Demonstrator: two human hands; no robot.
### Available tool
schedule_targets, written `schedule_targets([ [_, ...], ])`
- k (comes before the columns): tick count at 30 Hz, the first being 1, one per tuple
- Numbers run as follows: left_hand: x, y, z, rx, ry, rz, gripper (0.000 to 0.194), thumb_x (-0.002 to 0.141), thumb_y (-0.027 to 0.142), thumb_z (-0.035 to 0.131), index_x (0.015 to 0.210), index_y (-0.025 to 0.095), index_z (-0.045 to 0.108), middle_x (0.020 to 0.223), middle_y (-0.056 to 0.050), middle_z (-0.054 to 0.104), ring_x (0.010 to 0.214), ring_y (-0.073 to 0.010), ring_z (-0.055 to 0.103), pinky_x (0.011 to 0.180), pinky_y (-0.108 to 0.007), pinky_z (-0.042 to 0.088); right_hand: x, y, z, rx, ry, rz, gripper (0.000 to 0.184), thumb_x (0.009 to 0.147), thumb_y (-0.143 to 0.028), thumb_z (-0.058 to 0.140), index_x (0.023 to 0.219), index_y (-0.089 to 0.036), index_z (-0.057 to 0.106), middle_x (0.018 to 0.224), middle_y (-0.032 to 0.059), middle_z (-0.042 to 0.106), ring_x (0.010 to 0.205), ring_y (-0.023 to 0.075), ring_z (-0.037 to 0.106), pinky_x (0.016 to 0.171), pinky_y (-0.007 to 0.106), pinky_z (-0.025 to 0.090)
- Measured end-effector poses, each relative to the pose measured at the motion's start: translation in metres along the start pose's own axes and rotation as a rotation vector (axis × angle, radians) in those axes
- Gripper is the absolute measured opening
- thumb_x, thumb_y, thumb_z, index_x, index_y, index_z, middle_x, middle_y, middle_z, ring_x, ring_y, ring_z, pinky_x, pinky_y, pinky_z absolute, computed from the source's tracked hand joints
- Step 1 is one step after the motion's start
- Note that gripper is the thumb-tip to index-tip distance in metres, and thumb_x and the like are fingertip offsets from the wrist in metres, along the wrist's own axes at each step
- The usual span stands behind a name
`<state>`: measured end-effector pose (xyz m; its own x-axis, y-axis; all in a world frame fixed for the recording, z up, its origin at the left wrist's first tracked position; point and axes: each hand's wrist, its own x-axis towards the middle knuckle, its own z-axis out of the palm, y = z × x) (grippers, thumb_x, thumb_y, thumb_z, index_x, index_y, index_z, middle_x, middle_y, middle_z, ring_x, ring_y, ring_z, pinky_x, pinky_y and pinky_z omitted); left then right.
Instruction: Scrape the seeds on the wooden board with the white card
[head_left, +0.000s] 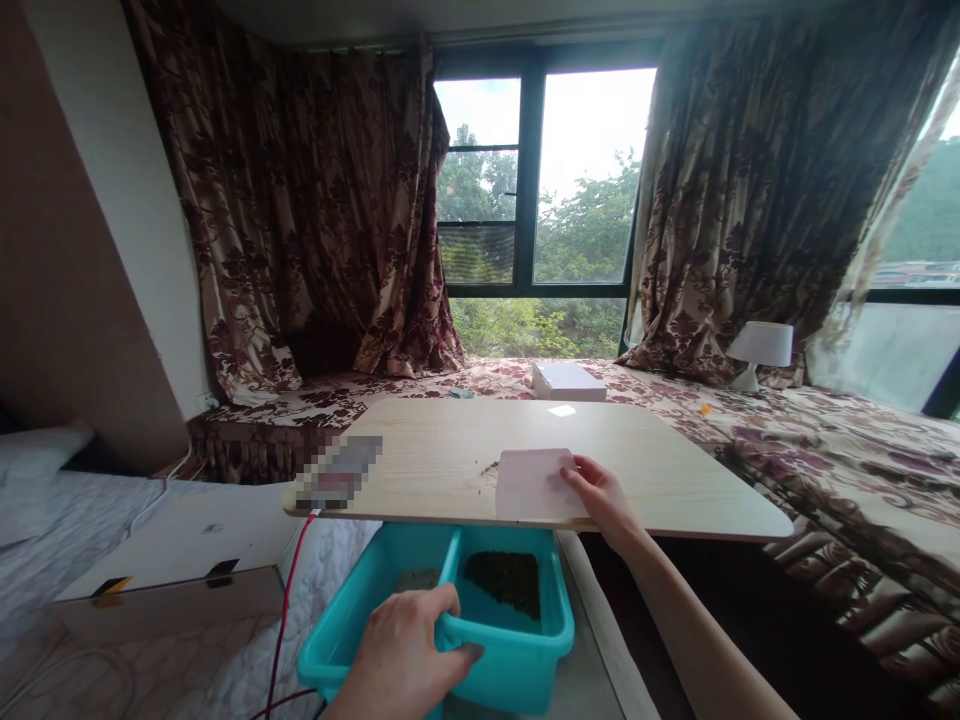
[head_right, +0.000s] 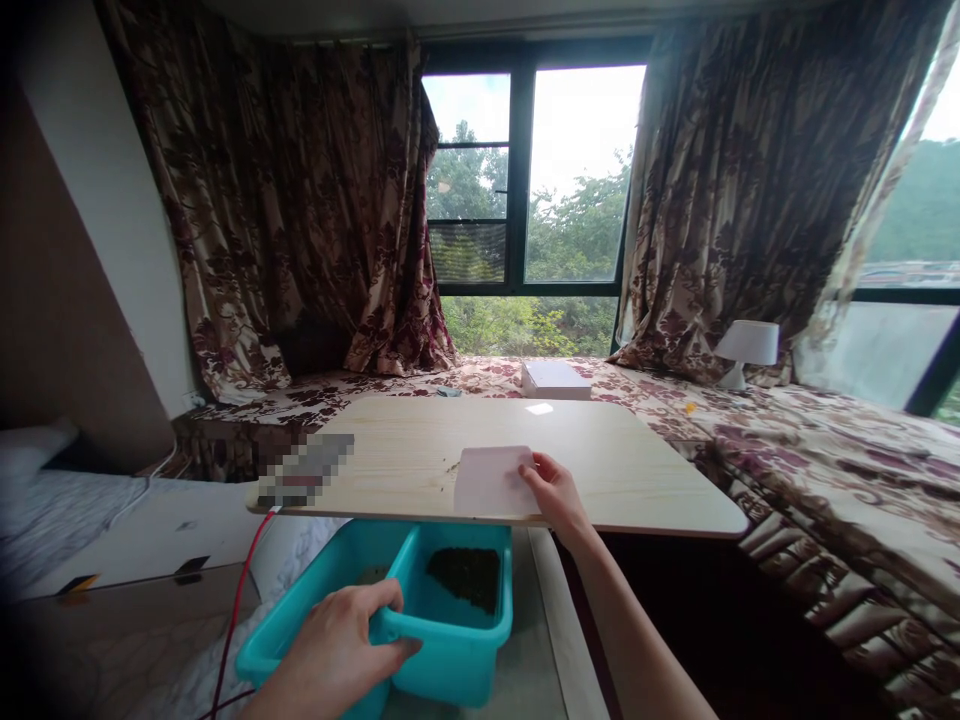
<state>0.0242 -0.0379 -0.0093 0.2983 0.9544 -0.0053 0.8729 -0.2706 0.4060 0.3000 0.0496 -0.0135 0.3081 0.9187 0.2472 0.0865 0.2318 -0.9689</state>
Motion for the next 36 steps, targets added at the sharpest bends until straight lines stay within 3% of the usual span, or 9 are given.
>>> schedule_targets([
  [7, -0.003, -0.008, -0.008, -0.019, 0.013, -0.015, 0.009, 0.069, 0.032, 0.058, 0.07, 0.024, 0.054, 0.07, 0.004, 0.061, 0.074, -0.0166, 0.057, 0.062, -0.023, 0.03, 0.008, -0.004, 0.029, 0.07, 0.014, -0.096, 0.044, 0.063, -0.049, 0.067, 0.093, -0.017, 0.062, 0.077, 0.007, 0.072, 0.071, 0.0215, 0.067, 0.057, 0.028, 0.05],
  [15, -0.009, -0.028, -0.028, -0.003, 0.002, -0.056, 0.02, 0.076, 0.041, 0.052, 0.068, 0.023, 0.048, 0.063, 0.004, 0.051, 0.066, -0.0151, 0.051, 0.054, -0.022, 0.027, 0.009, -0.006, 0.058, 0.069, -0.075, -0.106, 0.031, 0.066, -0.043, 0.065, 0.083, -0.018, 0.063, 0.077, 0.0051, 0.072, 0.07, 0.0187, 0.067, 0.062, 0.028, 0.05],
  [19, -0.01, -0.031, -0.031, -0.018, -0.001, -0.069, 0.02, 0.075, 0.039, 0.053, 0.066, 0.022, 0.046, 0.058, 0.005, 0.046, 0.062, -0.0141, 0.048, 0.052, -0.022, 0.024, -0.004, -0.013, 0.055, 0.063, -0.185, -0.044, 0.031, 0.065, -0.042, 0.067, 0.084, -0.018, 0.065, 0.077, 0.005, 0.072, 0.07, 0.019, 0.066, 0.061, 0.028, 0.05],
  [22, -0.011, -0.025, -0.033, -0.032, -0.006, -0.06, 0.018, 0.074, 0.035, 0.053, 0.064, 0.022, 0.046, 0.059, 0.005, 0.049, 0.063, -0.0137, 0.049, 0.052, -0.023, 0.024, -0.01, -0.021, 0.037, 0.032, -0.276, 0.004, 0.031, 0.064, -0.042, 0.068, 0.083, -0.018, 0.067, 0.078, 0.0058, 0.072, 0.069, 0.0205, 0.066, 0.06, 0.029, 0.051],
  [24, -0.01, -0.016, -0.033, -0.025, -0.007, -0.054, 0.015, 0.071, 0.033, 0.055, 0.063, 0.022, 0.047, 0.061, 0.004, 0.052, 0.065, -0.0142, 0.052, 0.054, -0.023, 0.026, -0.007, -0.025, 0.02, 0.037, -0.158, -0.004, 0.032, 0.062, -0.041, 0.07, 0.083, -0.017, 0.067, 0.079, 0.007, 0.072, 0.068, 0.0221, 0.067, 0.058, 0.03, 0.051],
  [27, -0.007, 0.003, -0.025, -0.018, -0.009, -0.006, 0.011, 0.067, 0.034, 0.059, 0.068, 0.024, 0.054, 0.067, 0.004, 0.059, 0.072, -0.0165, 0.055, 0.06, -0.024, 0.029, 0.005, -0.024, -0.008, 0.066, 0.183, -0.031, 0.035, 0.061, -0.04, 0.069, 0.088, -0.017, 0.065, 0.081, 0.0089, 0.073, 0.069, 0.024, 0.067, 0.056, 0.03, 0.051],
  [29, -0.002, 0.015, -0.014, -0.014, -0.026, 0.06, 0.014, 0.064, 0.037, 0.062, 0.07, 0.025, 0.058, 0.073, 0.003, 0.063, 0.078, -0.0187, 0.057, 0.066, -0.025, 0.032, 0.013, -0.021, -0.022, 0.038, 0.335, -0.025, 0.035, 0.063, -0.037, 0.066, 0.092, -0.016, 0.064, 0.081, 0.0097, 0.073, 0.068, 0.023, 0.067, 0.055, 0.03, 0.051],
  [31, 0.004, 0.023, -0.001, -0.001, -0.051, 0.105, 0.018, 0.062, 0.039, 0.063, 0.075, 0.026, 0.061, 0.078, 0.002, 0.065, 0.082, -0.0204, 0.057, 0.069, -0.026, 0.035, 0.018, -0.016, -0.029, -0.018, 0.386, -0.036, 0.035, 0.065, -0.036, 0.063, 0.094, -0.015, 0.063, 0.082, 0.0102, 0.073, 0.068, 0.0222, 0.067, 0.056, 0.029, 0.052],
  [36, 0.012, 0.021, 0.023, 0.098, -0.127, 0.196, 0.023, 0.064, 0.04, 0.061, 0.083, 0.027, 0.064, 0.082, 0.0, 0.067, 0.083, -0.0224, 0.058, 0.074, -0.03, 0.038, 0.019, -0.005, -0.026, -0.145, 0.322, -0.042, 0.033, 0.068, -0.033, 0.059, 0.095, -0.014, 0.063, 0.083, 0.0103, 0.073, 0.073, 0.022, 0.068, 0.057, 0.028, 0.053],
])
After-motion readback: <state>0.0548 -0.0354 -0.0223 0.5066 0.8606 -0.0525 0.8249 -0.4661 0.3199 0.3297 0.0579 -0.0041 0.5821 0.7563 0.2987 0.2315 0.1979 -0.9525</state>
